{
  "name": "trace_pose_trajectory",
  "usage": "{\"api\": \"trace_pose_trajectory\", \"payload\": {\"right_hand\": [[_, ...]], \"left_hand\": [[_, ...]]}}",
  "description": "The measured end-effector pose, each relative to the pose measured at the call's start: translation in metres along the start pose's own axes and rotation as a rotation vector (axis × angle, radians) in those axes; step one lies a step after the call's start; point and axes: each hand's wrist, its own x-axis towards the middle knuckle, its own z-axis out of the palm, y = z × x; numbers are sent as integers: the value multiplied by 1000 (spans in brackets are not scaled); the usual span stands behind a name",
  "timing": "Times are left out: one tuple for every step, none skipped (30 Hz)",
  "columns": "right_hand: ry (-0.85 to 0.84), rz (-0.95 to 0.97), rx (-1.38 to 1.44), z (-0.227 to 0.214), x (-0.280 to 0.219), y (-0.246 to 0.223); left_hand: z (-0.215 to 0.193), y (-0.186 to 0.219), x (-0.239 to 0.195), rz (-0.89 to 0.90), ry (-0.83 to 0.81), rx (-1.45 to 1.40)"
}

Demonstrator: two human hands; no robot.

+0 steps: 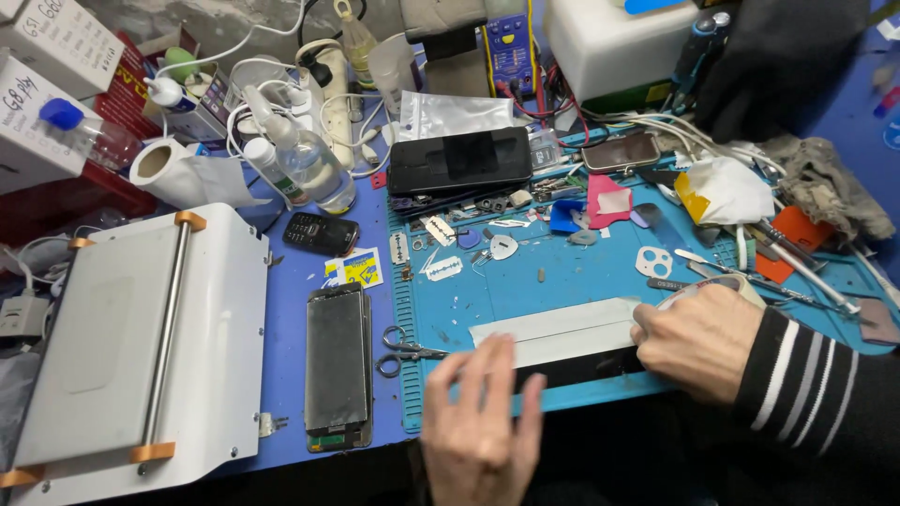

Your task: The recorder is applying protective tape to a phone screen and trimming the edges with scissors.

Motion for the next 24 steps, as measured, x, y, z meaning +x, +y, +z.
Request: {"api": "trace_pose_trajectory", "payload": {"right_hand": [[8,-11,-20,-2,1,-1],[9,-10,-19,-3,1,-2],[20,-10,-23,-3,2,-3],[28,-7,-28,-4,2,-4],[28,-5,-27,-6,2,-5],[0,2,-28,-7,2,-6],[-28,10,-29,-8,3,-6],[-30,13,-24,-10,2,-6],[-23,15,-20,-12,1,-6],[-17,14,-18,-13,1,-6],[-21,13,-15,-12,-1,-7],[-4,19,-15,-11,-1,-6],[14,25,-15,-11,-2,-6],[11,20,-15,-11,-2,-5],[-9,12,-17,-11,-3,-4],[-27,4,-17,-11,-3,-3],[-29,-2,-15,-9,-3,-1],[-41,-3,-1,-7,-2,0],[-54,-3,13,-5,-2,1],[-56,-10,15,-5,-2,-1],[-54,12,-18,-5,-3,-2],[-52,37,-54,-5,-3,-2],[-53,33,-55,-4,-3,-2],[-53,17,-65,-2,-4,-1]], "left_hand": [[3,7,-2,137,-101,-47],[11,15,-5,139,-102,-46],[19,24,-8,210,-183,-109],[27,33,-10,282,-266,-174],[34,37,-13,284,-266,-175],[40,41,-16,273,-295,-153],[47,45,-19,262,-325,-131],[48,46,-21,265,-328,-135],[48,45,-22,238,-320,-137],[49,46,-23,206,-312,-138],[46,41,-24,205,-316,-141],[43,36,-25,186,-305,-65],[39,31,-26,167,-295,11],[34,22,-30,162,-297,11],[30,14,-33,158,-298,101],[24,5,-37,154,-302,193],[21,-1,-39,150,-306,194],[17,-8,-40,133,-307,217],[14,-14,-42,116,-307,239],[11,-16,-42,111,-313,241],[8,-18,-42,95,-301,233],[6,-19,-41,80,-286,224],[6,-22,-43,76,-287,224],[6,-24,-45,65,-278,240]]}}
